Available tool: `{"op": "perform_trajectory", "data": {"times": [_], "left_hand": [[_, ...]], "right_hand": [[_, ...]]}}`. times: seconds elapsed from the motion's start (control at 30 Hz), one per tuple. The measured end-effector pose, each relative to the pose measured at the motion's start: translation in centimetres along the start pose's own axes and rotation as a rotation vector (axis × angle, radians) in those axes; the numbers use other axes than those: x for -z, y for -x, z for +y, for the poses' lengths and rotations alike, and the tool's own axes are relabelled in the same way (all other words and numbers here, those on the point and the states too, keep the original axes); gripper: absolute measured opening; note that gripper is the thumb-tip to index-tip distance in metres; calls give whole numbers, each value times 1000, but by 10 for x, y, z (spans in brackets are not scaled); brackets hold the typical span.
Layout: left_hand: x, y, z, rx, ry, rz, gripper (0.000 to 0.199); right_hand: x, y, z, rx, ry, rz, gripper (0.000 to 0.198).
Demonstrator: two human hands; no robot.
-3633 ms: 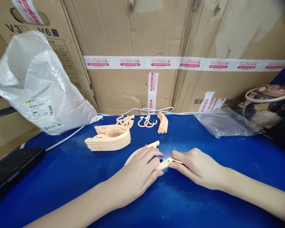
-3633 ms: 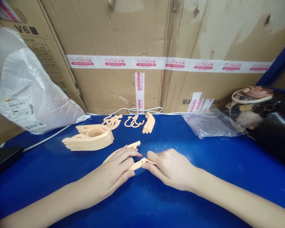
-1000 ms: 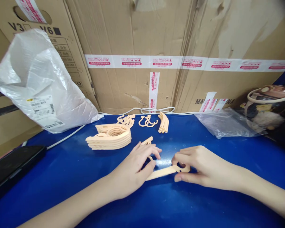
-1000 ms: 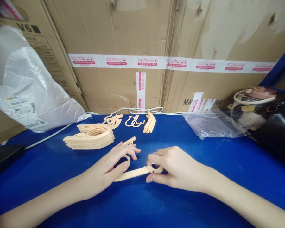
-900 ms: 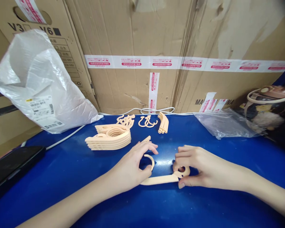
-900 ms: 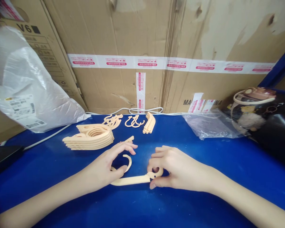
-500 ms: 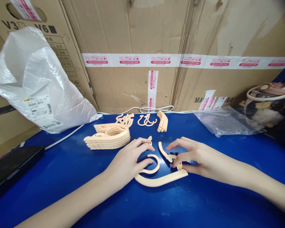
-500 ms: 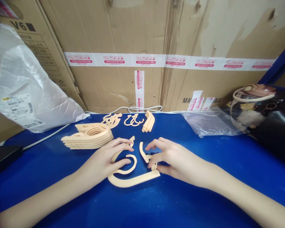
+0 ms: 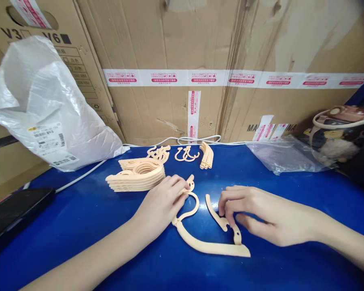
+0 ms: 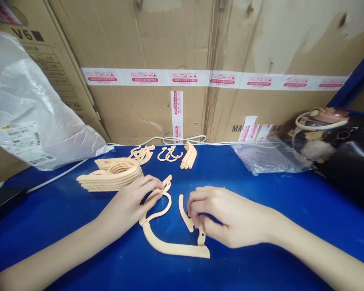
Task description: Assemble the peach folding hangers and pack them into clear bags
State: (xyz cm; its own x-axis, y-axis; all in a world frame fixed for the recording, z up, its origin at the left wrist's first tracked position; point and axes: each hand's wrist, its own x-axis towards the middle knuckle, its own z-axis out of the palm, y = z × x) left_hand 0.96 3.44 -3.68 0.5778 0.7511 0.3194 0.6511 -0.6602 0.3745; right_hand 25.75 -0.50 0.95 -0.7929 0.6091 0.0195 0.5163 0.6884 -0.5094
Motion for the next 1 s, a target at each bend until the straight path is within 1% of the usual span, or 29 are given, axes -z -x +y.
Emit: {"op": "perform_trajectory", "data": {"times": [0.03,0.07,0.13,0.17,0.23,0.37,0.53,0.67,0.77,0.83,0.9,1.0], "left_hand": [[0,0,1,-9,-27,-3,12],[0,0,1,-18,-55,-7,13],[0,1,3,-36,-111,-9,14],[-1,2,3,-46,-140,-5,14],[-1,2,4,-67,-199,-3,15],[0,4,4,-68,-278,2,16],[-1,4,3,-30,-268,17,15],[0,4,2,-42,-242,14,17],[2,4,3,-84,-233,-10,21],[4,4,3,-134,-214,-54,26],[6,5,3,-187,-190,-95,32],[6,5,2,-227,-192,-137,42]], "right_hand": [[-1,0,-1,-12,11,5,10],[-2,-1,-1,-25,25,10,7],[-7,-2,-2,-48,66,20,27],[-10,-3,-3,-54,92,25,32],[-15,-4,-5,-47,139,30,35],[-20,-4,-11,-19,137,-3,27],[-20,-5,-16,-3,63,-48,23],[-20,-4,-13,8,106,-47,27],[-20,-3,-7,6,175,-10,29],[-19,-4,0,6,225,27,30],[-19,-6,6,18,273,56,29],[-19,-9,15,33,329,105,27]]}}
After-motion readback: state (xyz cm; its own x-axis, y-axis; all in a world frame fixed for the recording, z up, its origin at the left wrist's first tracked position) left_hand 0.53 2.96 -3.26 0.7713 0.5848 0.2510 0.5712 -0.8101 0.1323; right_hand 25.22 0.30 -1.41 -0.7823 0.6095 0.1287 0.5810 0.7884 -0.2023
